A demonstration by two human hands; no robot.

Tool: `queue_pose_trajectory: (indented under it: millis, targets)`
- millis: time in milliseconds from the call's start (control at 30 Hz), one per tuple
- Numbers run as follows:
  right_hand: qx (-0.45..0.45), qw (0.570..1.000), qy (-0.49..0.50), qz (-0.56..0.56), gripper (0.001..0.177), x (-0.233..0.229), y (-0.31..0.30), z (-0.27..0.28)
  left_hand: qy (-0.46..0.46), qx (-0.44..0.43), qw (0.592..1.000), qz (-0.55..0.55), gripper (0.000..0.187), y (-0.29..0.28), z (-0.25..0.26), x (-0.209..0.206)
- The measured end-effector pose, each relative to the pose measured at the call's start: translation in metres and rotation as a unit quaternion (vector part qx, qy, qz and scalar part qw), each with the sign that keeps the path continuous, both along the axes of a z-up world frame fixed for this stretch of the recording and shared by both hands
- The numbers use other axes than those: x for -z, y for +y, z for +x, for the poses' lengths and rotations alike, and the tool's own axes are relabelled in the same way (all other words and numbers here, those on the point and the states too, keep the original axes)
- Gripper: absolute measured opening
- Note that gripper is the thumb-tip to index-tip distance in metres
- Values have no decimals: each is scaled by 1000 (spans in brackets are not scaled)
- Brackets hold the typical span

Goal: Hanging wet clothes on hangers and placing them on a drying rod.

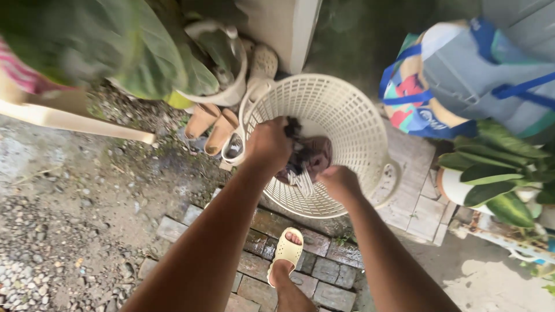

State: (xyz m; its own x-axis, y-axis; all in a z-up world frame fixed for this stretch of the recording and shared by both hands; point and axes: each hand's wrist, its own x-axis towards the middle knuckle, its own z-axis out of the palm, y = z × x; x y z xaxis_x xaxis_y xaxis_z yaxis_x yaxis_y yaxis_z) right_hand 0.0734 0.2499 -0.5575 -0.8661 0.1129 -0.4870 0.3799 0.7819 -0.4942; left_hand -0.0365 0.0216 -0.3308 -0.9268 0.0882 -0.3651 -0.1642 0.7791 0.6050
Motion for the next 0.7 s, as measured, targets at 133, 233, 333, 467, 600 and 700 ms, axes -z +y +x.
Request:
queue_pose_trajectory:
  millis: [133, 233, 333, 467, 600, 700]
  targets:
    - [-146, 988, -48, 8, 30, 36, -37, 5, 14, -42, 999, -16, 38, -28, 15, 58]
    - [-165, 979, -98, 66, 30, 30, -71, -3, 127, -35, 990, -49, 34, -45, 25, 90]
    - [-157, 976, -86, 127, 27, 70, -85, -9, 121, -25, 987, -102, 29, -57, 25, 98]
    - [-150, 966, -63, 199, 26, 105, -86, -11, 50, -5, 992, -112, 28, -60, 26, 103]
    - [-190, 944, -104, 247, 26, 118, -80, -19, 24, -1, 995, -101, 29, -53, 21, 111]
    - [-181, 943, -146, 238, 24, 107, -69, -20, -23, 20, 996, -89, 34, -45, 17, 113]
